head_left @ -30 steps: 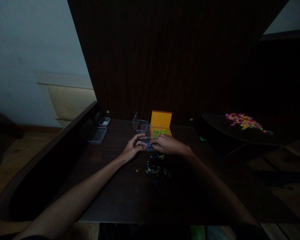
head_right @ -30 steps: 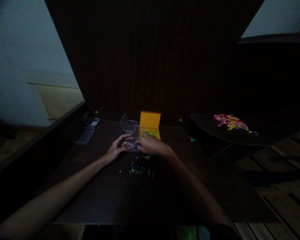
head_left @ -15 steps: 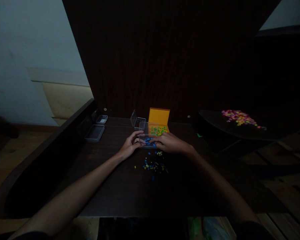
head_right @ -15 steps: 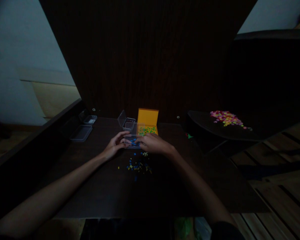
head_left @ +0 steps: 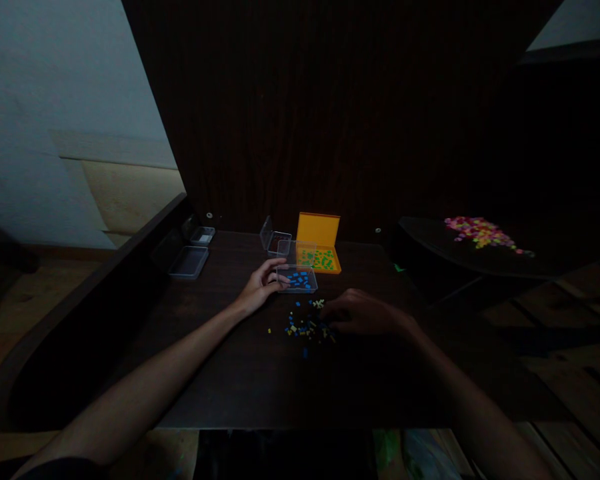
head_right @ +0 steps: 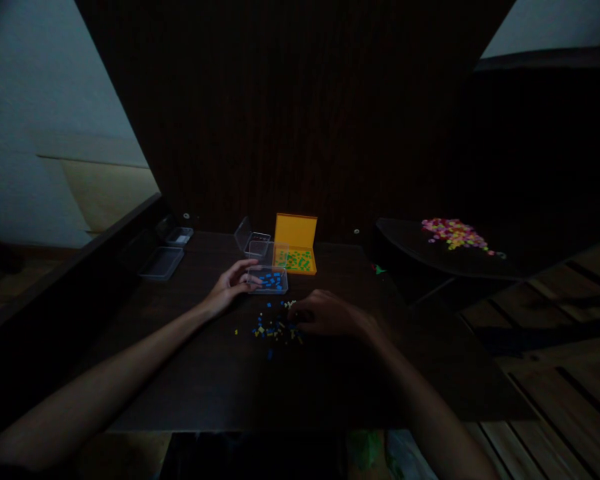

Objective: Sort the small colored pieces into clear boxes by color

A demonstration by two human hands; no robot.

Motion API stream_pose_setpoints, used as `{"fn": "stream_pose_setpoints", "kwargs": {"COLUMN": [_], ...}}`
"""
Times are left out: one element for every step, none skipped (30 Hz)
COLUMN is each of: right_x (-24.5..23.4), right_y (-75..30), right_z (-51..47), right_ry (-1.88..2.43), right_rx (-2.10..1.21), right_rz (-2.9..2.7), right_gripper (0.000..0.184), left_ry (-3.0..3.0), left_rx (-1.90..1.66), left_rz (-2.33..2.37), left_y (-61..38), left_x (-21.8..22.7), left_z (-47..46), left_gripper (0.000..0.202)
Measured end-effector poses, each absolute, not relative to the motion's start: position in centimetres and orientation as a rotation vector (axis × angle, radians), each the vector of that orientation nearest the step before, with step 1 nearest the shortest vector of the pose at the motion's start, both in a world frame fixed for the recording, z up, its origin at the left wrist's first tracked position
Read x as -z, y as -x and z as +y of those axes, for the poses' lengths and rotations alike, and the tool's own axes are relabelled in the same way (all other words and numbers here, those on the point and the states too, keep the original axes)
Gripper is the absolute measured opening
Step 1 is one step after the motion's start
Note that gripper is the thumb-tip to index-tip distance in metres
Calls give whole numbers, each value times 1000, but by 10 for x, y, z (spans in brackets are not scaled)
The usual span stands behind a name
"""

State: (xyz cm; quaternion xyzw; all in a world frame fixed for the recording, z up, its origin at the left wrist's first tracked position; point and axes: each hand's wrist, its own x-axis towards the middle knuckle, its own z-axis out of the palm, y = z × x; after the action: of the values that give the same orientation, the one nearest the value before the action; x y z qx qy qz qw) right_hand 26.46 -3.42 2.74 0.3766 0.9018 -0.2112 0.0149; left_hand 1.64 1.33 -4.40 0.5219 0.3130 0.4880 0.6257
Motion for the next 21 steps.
{"fn": "stream_pose_setpoints", "kwargs": {"right_x": [-22,-16,-11,-6,-2,0,3,4,5,5,5,5,5,6,7,8,9,10,12,13,14], "right_y": [-267,-268,-270,-270,-271,-271,-271,-271,-270,-270,-270,-270,-271,-271,-272,-272,-272,-272,-272,-272,-272], "right_z": [-35,-35,-35,-34,-33,-32,-31,-31,-30,-30,-29,-29,-29,-30,-30,-30,-30,-30,-30,-30,-30], "right_ry": [-1171,-1165,-1157,-1149,-1143,-1133,-1117,-1110,-1114,-1133,-1163,-1197,-1228,-1247,-1253,-1253,-1251,-1256,-1264,-1274,-1281], "right_rx": [689,731,774,814,846,869,882,883,873,853,828,806,792,788,789,791,788,775,755,735,720], "right_rz": [2817,2836,2857,2874,2885,2892,2897,2904,2911,2920,2926,2924,2919,2915,2916,2922,2932,2943,2955,2965,2973], "right_gripper": [24,23,23,22,22,22,21,21,21,20,21,21,22,23,23,24,24,24,23,22,21], "left_ry": [-1197,-1197,-1199,-1202,-1203,-1205,-1207,-1207,-1207,-1208,-1209,-1209,-1208,-1206,-1203,-1200,-1198,-1197,-1199,-1202,-1205], "left_rx": [-1120,-1119,-1118,-1119,-1121,-1121,-1119,-1117,-1116,-1115,-1115,-1117,-1120,-1121,-1122,-1122,-1121,-1119,-1118,-1118,-1117], "left_rz": [722,727,733,737,741,743,746,749,752,756,762,765,767,766,762,758,755,753,752,754,757], "left_y": [-16,-16,-16,-16,-15,-15,-15,-15,-15,-15,-15,-15,-15,-15,-15,-15,-15,-14,-14,-14,-14], "left_x": [43,43,42,42,41,41,41,41,41,41,41,41,41,41,42,43,43,44,44,45,45], "left_z": [13,13,13,12,12,12,12,12,12,12,12,12,12,12,13,13,14,14,15,15,15], "left_gripper": [52,52,52,52,52,52,52,52,53,53,53,53,54,54,54,55,55,55,55,55,55]}}
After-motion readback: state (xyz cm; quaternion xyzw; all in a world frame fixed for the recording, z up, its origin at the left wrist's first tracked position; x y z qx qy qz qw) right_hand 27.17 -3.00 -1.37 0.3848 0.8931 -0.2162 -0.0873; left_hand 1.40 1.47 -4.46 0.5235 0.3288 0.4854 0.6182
